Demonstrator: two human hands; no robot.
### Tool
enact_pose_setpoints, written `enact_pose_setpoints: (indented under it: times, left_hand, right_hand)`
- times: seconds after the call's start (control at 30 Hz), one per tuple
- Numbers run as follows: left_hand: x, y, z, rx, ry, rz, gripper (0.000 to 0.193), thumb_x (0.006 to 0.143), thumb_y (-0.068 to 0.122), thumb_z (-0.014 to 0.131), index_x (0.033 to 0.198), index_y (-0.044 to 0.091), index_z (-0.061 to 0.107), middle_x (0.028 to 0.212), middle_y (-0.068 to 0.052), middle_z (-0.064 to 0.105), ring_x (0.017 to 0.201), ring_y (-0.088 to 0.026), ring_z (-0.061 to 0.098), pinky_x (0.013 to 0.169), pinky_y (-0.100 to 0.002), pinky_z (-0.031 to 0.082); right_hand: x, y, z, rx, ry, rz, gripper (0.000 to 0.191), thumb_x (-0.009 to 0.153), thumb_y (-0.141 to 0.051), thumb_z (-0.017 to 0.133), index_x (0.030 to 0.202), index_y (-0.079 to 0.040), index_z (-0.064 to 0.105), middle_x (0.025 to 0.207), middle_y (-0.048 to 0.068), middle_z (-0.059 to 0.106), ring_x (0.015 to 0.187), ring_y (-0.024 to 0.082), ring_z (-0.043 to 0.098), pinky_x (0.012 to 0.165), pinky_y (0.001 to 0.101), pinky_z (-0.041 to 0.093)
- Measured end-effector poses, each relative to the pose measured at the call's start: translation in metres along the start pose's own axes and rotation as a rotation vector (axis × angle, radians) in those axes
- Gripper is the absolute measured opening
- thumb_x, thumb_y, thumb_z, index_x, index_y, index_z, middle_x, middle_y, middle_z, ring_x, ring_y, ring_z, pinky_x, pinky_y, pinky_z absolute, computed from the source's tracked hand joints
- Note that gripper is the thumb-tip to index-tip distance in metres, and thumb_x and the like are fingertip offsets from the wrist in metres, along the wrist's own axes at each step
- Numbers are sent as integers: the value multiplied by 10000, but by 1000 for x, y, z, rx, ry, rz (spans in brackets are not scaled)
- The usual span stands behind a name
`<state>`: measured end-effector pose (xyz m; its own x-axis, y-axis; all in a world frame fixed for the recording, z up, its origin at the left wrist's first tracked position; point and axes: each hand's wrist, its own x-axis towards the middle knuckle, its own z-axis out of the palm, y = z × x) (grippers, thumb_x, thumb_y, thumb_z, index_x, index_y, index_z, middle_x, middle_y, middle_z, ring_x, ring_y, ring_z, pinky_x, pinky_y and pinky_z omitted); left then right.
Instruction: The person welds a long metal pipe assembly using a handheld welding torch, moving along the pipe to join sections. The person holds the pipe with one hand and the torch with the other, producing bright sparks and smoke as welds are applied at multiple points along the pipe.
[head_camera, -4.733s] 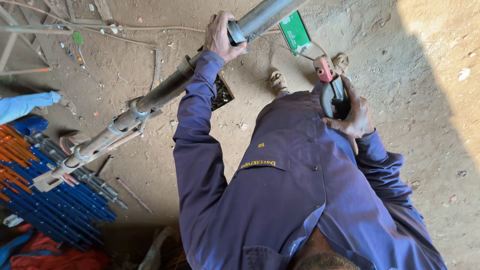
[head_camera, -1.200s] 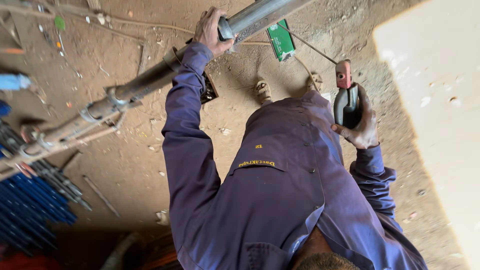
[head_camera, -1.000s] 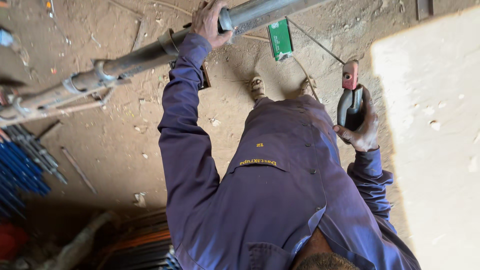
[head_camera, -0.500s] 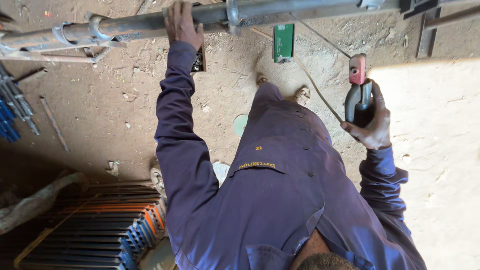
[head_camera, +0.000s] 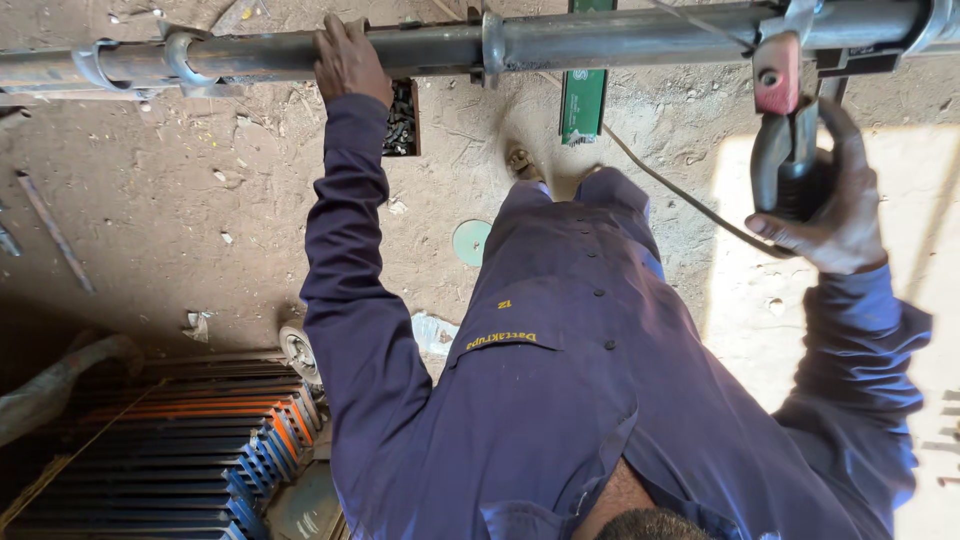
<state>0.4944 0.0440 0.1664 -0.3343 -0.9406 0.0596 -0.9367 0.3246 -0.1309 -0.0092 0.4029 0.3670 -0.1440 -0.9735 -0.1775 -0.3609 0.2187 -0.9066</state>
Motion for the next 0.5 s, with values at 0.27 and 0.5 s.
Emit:
enact_pose_setpoints:
  times: [0.27,0.5]
  left_hand:
    - [-3,-13,25,17,151,145,136,991,16,630,1109,-52,641,1248,-203,589,1078,-307,668,871,-319,629]
    - [9,7,5,126,3,72,72,920,26,673,990,38,685,989,-148,676,939,-305,692,686,-396,606]
  right_hand:
    - [110,-31,-47,-327,-295,-180,1133,707,-229,852,1632,118,298,1309,337,640,1112,384,692,1013,430,579]
    - [204,17,-83,-287,-579,87,1123,791,-279,831,1731,41,306,1087,308,688,878,345,735,792,414,628]
